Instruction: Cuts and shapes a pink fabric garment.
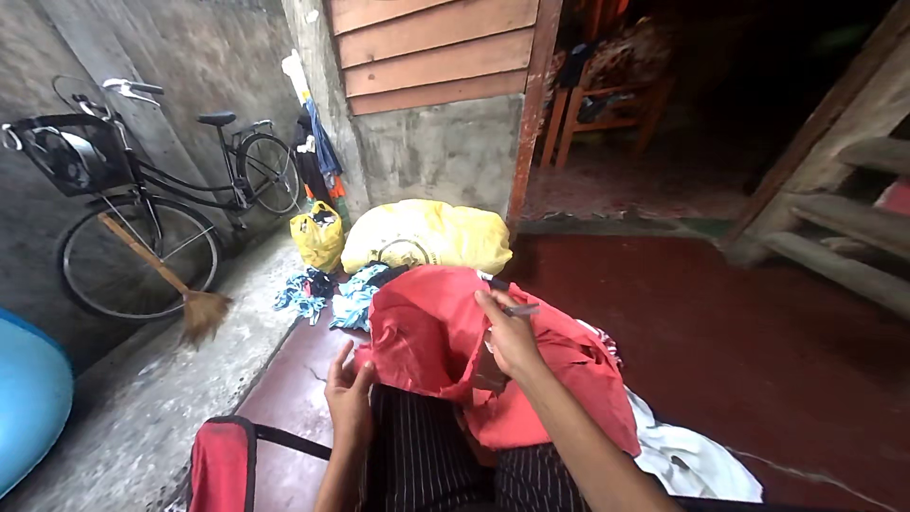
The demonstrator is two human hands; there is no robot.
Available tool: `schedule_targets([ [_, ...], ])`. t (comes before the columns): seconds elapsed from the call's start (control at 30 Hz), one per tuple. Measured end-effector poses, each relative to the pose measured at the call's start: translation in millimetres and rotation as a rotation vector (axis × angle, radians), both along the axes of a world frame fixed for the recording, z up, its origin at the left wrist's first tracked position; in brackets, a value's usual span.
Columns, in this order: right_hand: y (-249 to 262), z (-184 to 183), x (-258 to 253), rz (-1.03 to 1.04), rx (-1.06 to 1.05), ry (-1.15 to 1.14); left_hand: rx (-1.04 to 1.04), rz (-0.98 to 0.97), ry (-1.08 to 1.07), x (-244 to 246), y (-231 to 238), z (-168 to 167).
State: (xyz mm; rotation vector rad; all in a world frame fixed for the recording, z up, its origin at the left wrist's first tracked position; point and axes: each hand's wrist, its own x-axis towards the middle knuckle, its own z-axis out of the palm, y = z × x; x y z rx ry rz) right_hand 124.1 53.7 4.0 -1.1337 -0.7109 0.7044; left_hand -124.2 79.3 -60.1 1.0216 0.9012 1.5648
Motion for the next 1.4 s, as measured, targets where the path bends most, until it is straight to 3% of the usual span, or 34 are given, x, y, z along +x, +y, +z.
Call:
schedule_targets([
  [0.13,17,44,-4,-0.011,0.034,-0.064,0.107,0.016,-0.004,-8,14,45],
  [0.23,22,67,-30,0.031,0.108,-0.201,0.194,0.083,0.037,-29,23,52],
  [0.4,12,37,-85,0.430,0.000,-0.563,-0.075,0.201,0.192,-56,20,14],
  [0.47,15,12,-86,0.478,-0.081,-0.658,-0.133,0.203,0.260,-55,11,2],
  [0.63,1,1,-22,0.215,-0.214,-1.078,0.293,0.289,0.478,-35,-9,4],
  [0.73,1,15,45,-0.007,-0.353,-1.195,0.468,0.077,0.489,3,-29,24],
  [0.83,-4,20,105,-0.132,-0.587,-1.181,0.328,-0.434,0.508,52,-43,24],
  [0.93,-12,10,146,0.032,-0.782,-1.084,-0.106,-0.837,0.558,108,-41,-6],
  [1.0,-17,-3,158,0.142,-0.792,-1.084,-0.343,-0.902,0.527,139,-37,-36],
  [1.07,-22,-8,165,0.183,-0.745,-1.114,-0.417,-0.920,0.550,158,-32,-63],
  [1.13,-25,-5,173,0.179,-0.660,-1.079,-0.529,-1.007,0.583,161,-35,-69],
  [1.2,-29,5,183,0.124,-0.578,-0.943,-0.600,-1.038,0.608,156,-41,-63],
  [1.33,-40,38,202,-0.043,-0.451,-0.559,-0.502,-0.987,0.397,142,-44,-25],
  [1.4,-46,53,210,-0.089,-0.405,-0.394,-0.358,-0.974,0.384,141,-39,0],
])
